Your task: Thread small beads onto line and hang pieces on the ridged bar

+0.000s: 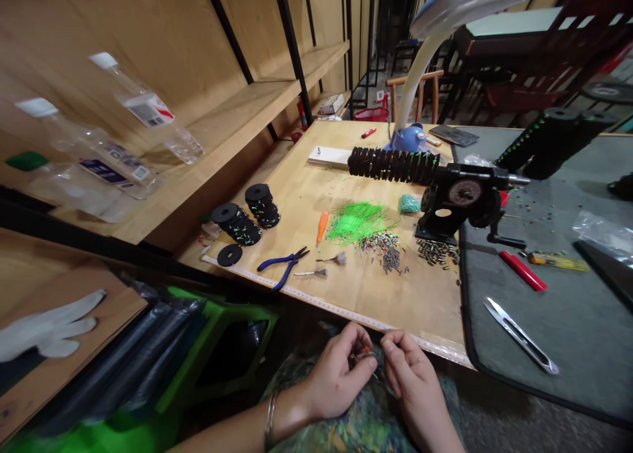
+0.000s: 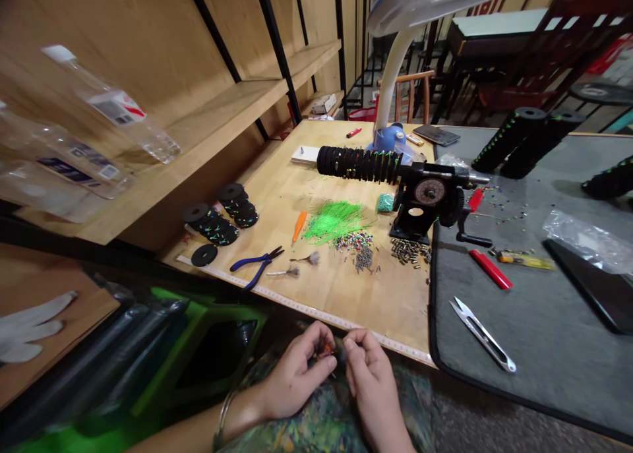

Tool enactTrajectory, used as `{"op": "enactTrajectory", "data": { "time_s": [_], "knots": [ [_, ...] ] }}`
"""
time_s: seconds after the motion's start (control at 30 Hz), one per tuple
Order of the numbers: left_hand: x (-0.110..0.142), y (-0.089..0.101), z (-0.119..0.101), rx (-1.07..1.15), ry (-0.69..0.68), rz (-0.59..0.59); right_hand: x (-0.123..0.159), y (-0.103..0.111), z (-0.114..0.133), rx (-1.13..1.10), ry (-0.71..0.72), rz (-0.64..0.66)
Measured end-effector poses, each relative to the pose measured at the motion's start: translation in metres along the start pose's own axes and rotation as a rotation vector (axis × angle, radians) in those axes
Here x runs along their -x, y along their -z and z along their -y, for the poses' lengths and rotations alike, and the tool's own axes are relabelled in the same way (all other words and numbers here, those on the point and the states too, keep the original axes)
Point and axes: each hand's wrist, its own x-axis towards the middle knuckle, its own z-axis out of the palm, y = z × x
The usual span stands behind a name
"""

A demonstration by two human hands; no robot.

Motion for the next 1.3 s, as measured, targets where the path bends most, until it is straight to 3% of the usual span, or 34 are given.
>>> {"op": "enactTrajectory", "data": {
  "time_s": [0.13, 0.3, 0.53, 0.93, 1.13, 1.3],
  "knots": [
    [-0.001, 0.001, 0.0, 0.144, 0.072, 0.009, 0.0, 0.001, -0.006, 0.026, 0.014, 0.009],
    [-0.001, 0.002, 0.004, 0.355, 0.086, 0.141, -0.001, 0.003, -0.012, -0.024, -0.006, 0.018],
    [-0.002, -0.003, 0.005, 0.14, 0.105, 0.002, 0.0, -0.001, -0.006, -0.038, -0.002, 0.04],
    [-0.003, -0.004, 0.01, 0.358, 0.103, 0.007, 0.0, 0.002, -0.01, -0.018, 0.02, 0.034],
    [0.0, -0.003, 0.011, 0.25, 0.109, 0.049, 0.002, 0.002, -0.008, -0.045, 0.015, 0.024],
    [-0.001, -0.001, 0.014, 0.139, 0.078, 0.014, 0.002, 0.002, -0.009, -0.018, 0.031, 0.022]
  ]
}}
